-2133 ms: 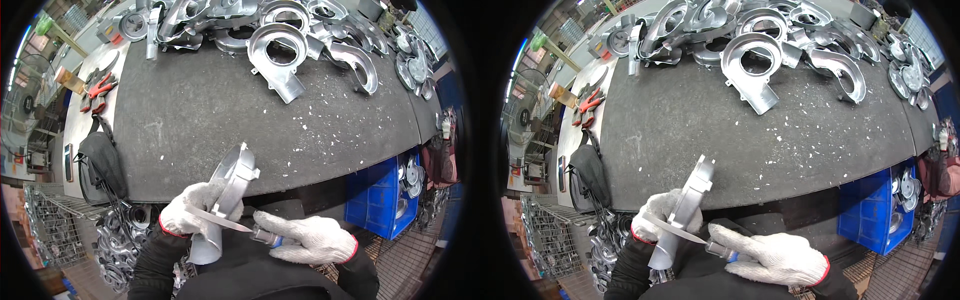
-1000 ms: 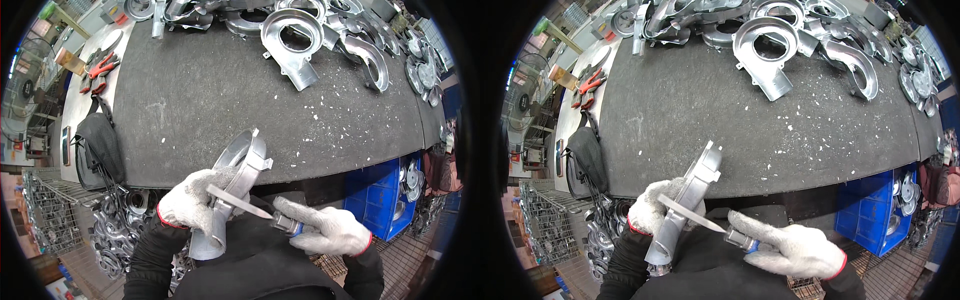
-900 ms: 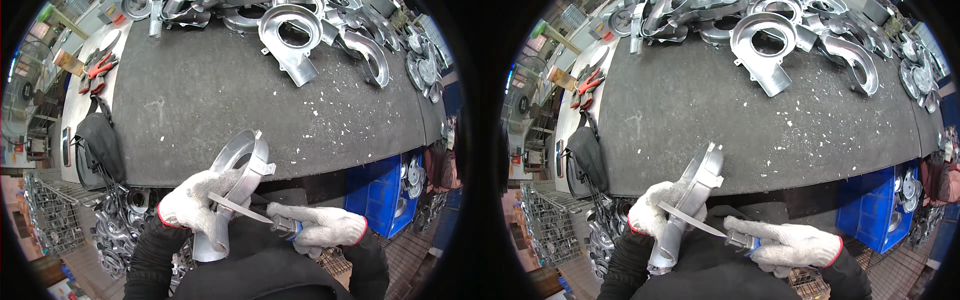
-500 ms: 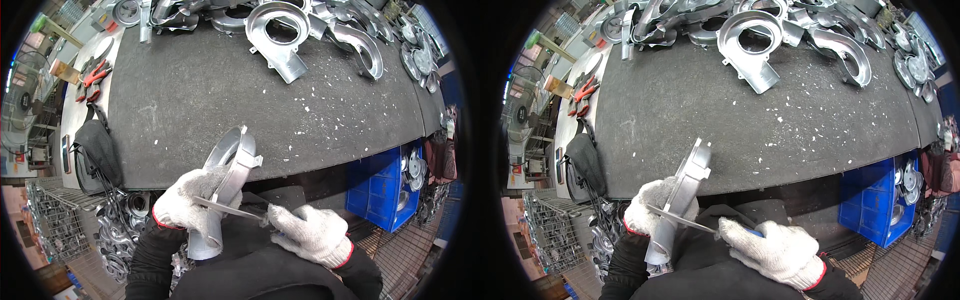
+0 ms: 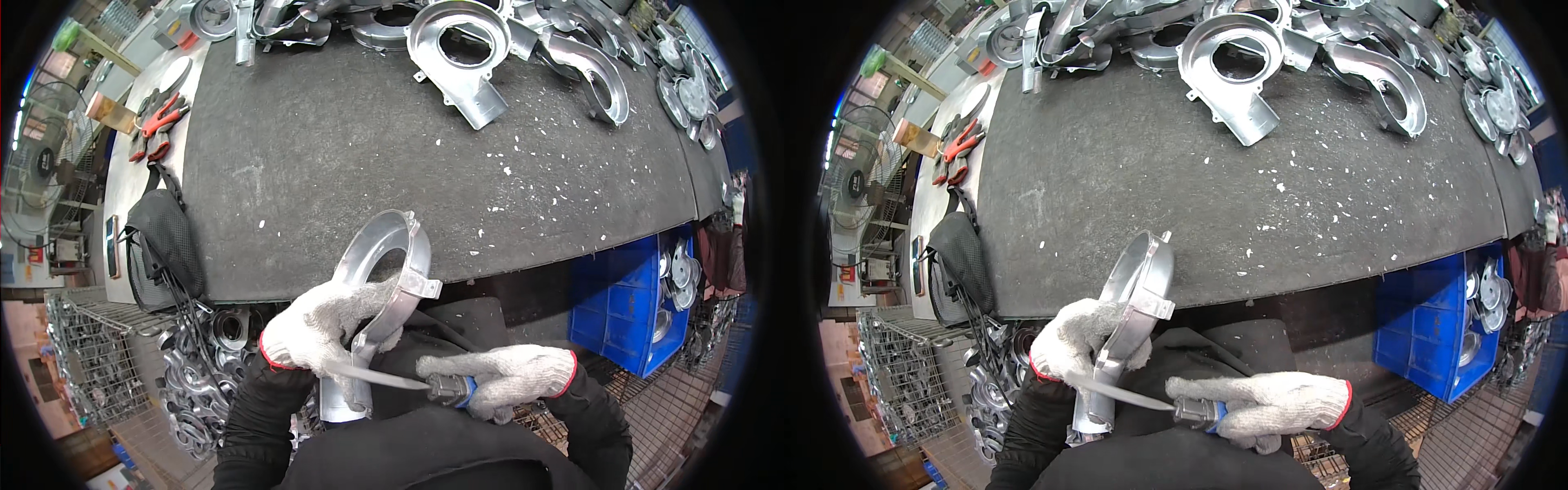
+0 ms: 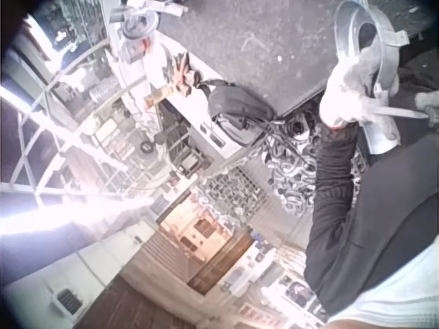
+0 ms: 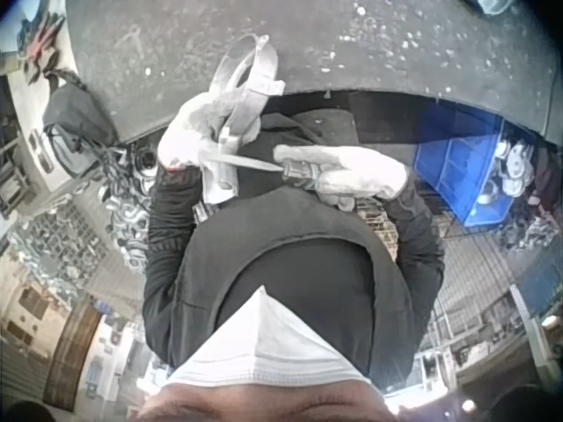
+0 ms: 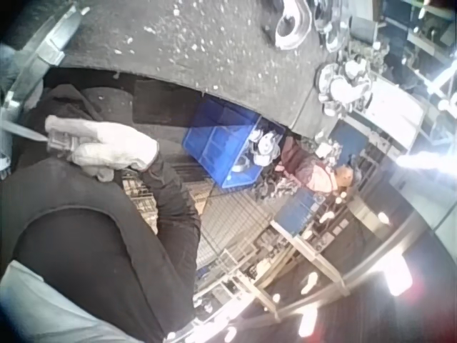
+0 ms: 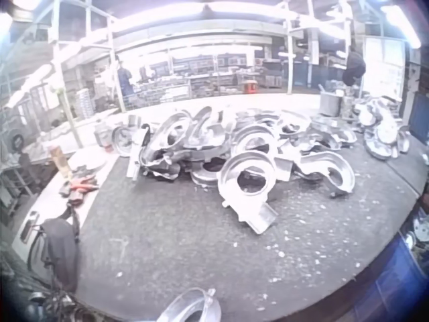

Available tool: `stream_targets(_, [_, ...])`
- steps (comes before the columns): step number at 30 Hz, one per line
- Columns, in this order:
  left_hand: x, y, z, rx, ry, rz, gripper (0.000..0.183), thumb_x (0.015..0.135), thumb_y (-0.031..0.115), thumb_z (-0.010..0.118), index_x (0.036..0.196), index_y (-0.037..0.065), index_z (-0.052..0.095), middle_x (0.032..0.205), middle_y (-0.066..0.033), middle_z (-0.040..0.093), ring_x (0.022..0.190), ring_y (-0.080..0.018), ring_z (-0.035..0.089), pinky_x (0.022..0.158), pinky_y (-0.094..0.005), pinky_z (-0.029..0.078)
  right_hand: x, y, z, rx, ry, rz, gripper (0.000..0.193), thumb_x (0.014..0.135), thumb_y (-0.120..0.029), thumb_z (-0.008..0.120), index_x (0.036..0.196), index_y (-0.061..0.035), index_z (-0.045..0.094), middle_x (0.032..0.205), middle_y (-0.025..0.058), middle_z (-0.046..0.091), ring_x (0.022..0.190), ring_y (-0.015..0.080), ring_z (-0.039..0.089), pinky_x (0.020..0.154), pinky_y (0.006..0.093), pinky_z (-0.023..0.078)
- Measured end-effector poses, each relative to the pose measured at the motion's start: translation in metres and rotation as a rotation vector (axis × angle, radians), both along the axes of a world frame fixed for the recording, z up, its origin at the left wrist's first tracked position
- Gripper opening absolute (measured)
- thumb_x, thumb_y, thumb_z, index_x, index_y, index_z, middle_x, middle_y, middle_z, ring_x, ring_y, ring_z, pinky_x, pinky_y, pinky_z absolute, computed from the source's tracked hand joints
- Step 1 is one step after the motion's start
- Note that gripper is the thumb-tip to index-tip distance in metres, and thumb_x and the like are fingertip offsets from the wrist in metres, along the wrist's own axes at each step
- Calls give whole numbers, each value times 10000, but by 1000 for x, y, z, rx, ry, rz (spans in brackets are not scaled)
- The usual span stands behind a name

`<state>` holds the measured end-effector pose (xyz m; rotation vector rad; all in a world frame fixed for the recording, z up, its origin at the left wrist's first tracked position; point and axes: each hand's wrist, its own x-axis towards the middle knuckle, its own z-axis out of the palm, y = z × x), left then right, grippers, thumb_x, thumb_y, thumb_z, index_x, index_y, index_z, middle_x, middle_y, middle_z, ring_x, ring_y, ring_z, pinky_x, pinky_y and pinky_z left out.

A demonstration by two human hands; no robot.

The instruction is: The person files down the rough edges of cast metal components using a metal hand file.

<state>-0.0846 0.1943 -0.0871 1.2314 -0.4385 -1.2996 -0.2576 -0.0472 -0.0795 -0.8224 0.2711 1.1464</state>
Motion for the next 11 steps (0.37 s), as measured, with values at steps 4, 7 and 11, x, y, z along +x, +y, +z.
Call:
stream_targets(4, [15,-4,-3,-67,-234,-233,936,592,531,942,1196,-109,625,898,-102,687,742,-151,617,651,-301,494,-17,6,-19,84,-200,57,776,870,30,542,1591,-7,258,1420,112,564,1121,187,615,1017,283,484])
stream_targets(7, [16,19,3,-164,-447,-20,823,668,491,913,1219,-48,627,937,-93,712,790,-163,658,711,-321,543,-12,3,-6,76,-528,-29,631,937,-37,601,1531,-13,389,1395,122,578,1130,218,627,1000,320,486])
stream_targets(11, [29,85,-55,-968,696,408,816,807,445,837,1406,9,497,1179,-81,684,975,-185,673,872,-307,567,-29,-22,-4,-19,-12,-350,418,944,-97,638,1352,-50,561,1077,58,663,830,179,663,697,331,540])
